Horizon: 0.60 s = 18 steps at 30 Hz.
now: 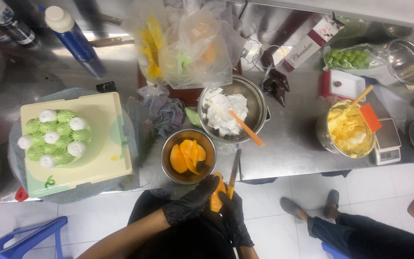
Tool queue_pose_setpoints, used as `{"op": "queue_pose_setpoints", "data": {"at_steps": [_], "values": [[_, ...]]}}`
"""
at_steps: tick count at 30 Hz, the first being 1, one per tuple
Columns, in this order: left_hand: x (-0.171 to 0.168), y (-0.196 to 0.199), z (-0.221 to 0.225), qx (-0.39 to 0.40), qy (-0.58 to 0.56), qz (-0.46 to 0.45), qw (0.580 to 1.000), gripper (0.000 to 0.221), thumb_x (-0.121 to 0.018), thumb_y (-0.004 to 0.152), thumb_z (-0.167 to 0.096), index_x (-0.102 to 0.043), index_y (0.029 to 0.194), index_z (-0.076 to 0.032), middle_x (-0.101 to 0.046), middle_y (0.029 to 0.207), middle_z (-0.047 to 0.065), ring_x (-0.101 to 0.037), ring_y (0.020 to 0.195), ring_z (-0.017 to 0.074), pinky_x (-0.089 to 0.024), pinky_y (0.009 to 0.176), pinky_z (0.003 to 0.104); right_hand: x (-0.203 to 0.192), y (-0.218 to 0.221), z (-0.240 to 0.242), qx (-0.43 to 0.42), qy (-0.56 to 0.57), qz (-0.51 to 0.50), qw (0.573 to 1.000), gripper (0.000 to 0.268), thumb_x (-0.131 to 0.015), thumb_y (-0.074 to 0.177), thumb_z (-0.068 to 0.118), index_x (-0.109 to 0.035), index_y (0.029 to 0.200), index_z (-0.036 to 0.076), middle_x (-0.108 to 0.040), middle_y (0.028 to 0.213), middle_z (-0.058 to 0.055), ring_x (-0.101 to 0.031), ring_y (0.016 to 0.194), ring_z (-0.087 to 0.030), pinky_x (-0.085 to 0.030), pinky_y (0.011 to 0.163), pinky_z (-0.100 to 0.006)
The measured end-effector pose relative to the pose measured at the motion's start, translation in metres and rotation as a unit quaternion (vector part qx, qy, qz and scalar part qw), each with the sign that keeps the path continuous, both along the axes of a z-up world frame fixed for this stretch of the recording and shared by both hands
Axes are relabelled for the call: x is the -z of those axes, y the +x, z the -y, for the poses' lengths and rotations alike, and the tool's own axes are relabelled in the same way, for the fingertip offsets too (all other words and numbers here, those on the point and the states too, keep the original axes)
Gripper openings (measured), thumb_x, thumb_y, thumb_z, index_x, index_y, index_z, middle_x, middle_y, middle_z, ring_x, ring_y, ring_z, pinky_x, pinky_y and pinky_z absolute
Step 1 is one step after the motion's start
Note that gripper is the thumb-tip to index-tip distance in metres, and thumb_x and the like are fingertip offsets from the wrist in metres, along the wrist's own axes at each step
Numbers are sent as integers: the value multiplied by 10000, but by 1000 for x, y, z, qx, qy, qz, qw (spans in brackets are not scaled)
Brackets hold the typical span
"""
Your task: Peeling a whole mango with a peeler, then slicing it into small pieces with a knife and placing them on top of a decorated cake.
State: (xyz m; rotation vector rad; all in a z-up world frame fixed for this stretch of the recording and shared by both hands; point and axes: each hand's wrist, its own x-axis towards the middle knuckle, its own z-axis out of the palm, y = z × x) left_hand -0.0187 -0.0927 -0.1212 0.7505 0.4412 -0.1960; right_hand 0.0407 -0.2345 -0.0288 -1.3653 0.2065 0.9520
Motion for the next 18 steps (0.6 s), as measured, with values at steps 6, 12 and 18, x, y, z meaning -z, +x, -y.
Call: {"op": "queue_pose_setpoints", "data": {"at_steps": [6, 12, 18], "values": [[-50, 32, -50, 79, 599, 17, 796, 759, -650, 942, -448, -408, 1477, 33, -490, 1434, 266, -507, 1295, 377, -461, 1064, 433, 47, -34, 113, 243, 153, -87, 954, 586, -704, 874, 343, -539, 1320, 0, -629, 889, -72, -534, 564, -103, -457, 474, -221], [-10, 50, -122, 100, 842, 66, 527, 816, -739, 732, -151, -403, 1456, 22, -495, 1426, 277, -492, 1339, 454, -411, 1152, 520, 159, -47, 236, 364, 19, -139, 921, 414, -734, 890, 352, -536, 1135, 83, -579, 851, -55, -419, 460, -106, -353, 388, -234], [-38, 69, -124, 163, 805, 48, 569, 846, -764, 665, -58, -496, 1468, -67, -567, 1353, 263, -590, 1200, 423, -511, 987, 479, 236, -6, 273, 163, -161, 79, 970, 502, -590, 952, 149, -481, 1440, 192, -531, 864, 9, -484, 571, -40, -428, 478, -217]]}}
